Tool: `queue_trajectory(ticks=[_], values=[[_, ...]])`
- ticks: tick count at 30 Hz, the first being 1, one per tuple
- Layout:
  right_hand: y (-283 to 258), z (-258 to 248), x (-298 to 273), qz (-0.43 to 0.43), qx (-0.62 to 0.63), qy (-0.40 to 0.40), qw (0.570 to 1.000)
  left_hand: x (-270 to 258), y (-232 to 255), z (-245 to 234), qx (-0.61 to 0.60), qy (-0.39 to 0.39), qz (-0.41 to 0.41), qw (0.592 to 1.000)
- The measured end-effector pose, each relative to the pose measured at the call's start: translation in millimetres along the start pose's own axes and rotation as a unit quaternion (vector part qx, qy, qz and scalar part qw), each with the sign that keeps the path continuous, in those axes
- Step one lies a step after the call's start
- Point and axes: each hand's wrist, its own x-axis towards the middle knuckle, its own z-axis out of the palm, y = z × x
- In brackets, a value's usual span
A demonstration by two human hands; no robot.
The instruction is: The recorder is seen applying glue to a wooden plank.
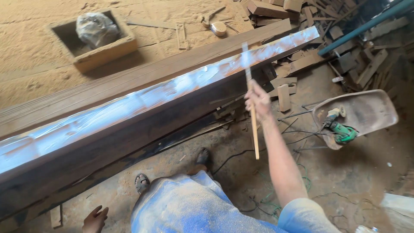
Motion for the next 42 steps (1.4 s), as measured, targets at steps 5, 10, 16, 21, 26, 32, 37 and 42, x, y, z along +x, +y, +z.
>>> queue_trajectory(ticks=[5, 10, 16, 21, 26, 32, 37, 42], values=[[42, -109, 113, -0.142, -0.190, 0.094, 0.967, -40, 24, 50, -0.060, 0.056, 0.039, 0.996], [92, -113, 104, -0.342, -0.403, 0.126, 0.839, -115, 62, 146, -0.109, 0.049, 0.143, 0.982], [61, -120, -11, -0.348, -0.355, -0.017, 0.867, -213, 113, 203, 0.051, 0.080, 0.149, 0.984], [39, -182, 22, -0.176, -0.140, -0.167, 0.960, -221, 115, 208, -0.018, 0.095, 0.084, 0.992], [23, -195, 115, -0.061, 0.202, -0.175, 0.962, -216, 122, 199, -0.039, 0.084, 0.073, 0.993], [74, -178, 189, -0.064, 0.176, -0.110, 0.976, -212, 148, 174, 0.013, 0.064, 0.101, 0.993], [115, -168, 129, -0.017, 0.144, -0.034, 0.989, -216, 157, 156, 0.039, 0.102, 0.141, 0.984], [118, -184, 44, 0.053, 0.116, -0.036, 0.991, -205, 148, 166, 0.043, 0.087, 0.102, 0.990]])
